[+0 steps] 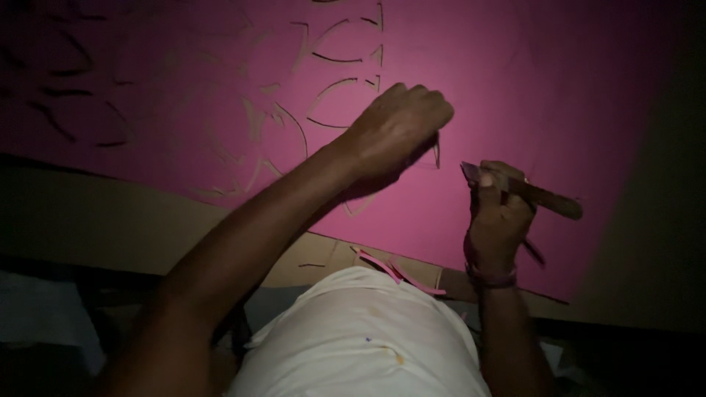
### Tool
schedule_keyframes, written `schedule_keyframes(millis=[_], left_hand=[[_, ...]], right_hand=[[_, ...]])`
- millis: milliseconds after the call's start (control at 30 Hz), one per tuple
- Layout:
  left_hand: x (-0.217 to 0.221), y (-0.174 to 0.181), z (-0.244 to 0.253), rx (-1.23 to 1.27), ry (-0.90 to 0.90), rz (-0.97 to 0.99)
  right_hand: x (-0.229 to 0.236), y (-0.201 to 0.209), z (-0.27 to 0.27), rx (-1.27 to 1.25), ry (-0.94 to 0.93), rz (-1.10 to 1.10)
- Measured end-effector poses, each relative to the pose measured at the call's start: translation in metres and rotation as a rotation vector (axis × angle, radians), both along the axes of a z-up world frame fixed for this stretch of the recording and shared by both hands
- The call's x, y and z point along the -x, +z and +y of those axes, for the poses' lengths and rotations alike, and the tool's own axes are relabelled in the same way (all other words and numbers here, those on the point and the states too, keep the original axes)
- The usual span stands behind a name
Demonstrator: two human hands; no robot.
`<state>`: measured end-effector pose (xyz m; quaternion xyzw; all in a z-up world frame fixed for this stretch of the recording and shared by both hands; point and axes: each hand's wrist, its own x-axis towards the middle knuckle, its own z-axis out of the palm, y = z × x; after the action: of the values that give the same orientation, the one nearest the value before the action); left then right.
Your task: The person carves decorative shapes into a pink wood panel using a chisel and a hammer.
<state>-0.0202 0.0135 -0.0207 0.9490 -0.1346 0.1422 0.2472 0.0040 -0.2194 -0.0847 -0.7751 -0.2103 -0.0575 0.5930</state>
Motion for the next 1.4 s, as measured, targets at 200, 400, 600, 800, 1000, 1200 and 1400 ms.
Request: schedule_keyframes(millis=[200, 400, 600, 800, 1000, 1200, 1400], left_hand=[[0.012, 0.007, -0.008, -0.021, -0.032, 0.045], [0.012, 0.004, -0.023, -0.03, -0.109, -0.059], [0.019, -0.014, -0.025, 0.017, -0.089, -0.117], [0.021, -0.018, -0.03, 0.063, -0.062, -0.201], [0.021, -0.014, -0.032, -0.001, -0.053, -0.13], [0.04, -0.031, -0.041, 0.11, 0.059, -0.233], [0.054, -0.04, -0.044, 0.079, 0.15, -0.145]], right_hand=[[0.003, 0.005, 0.003, -0.023, -0.015, 0.113], [0.002, 0.008, 0.005, -0.034, 0.009, 0.092], [0.003, 0.004, 0.002, -0.046, 0.01, 0.096], [-0.001, 0.002, 0.0, -0.013, 0.011, 0.003], [0.001, 0.001, 0.001, -0.012, -0.009, 0.051], [0.003, 0.002, -0.001, -0.015, 0.004, 0.008], [0.0, 0.0, -0.001, 0.0, -0.021, 0.03]])
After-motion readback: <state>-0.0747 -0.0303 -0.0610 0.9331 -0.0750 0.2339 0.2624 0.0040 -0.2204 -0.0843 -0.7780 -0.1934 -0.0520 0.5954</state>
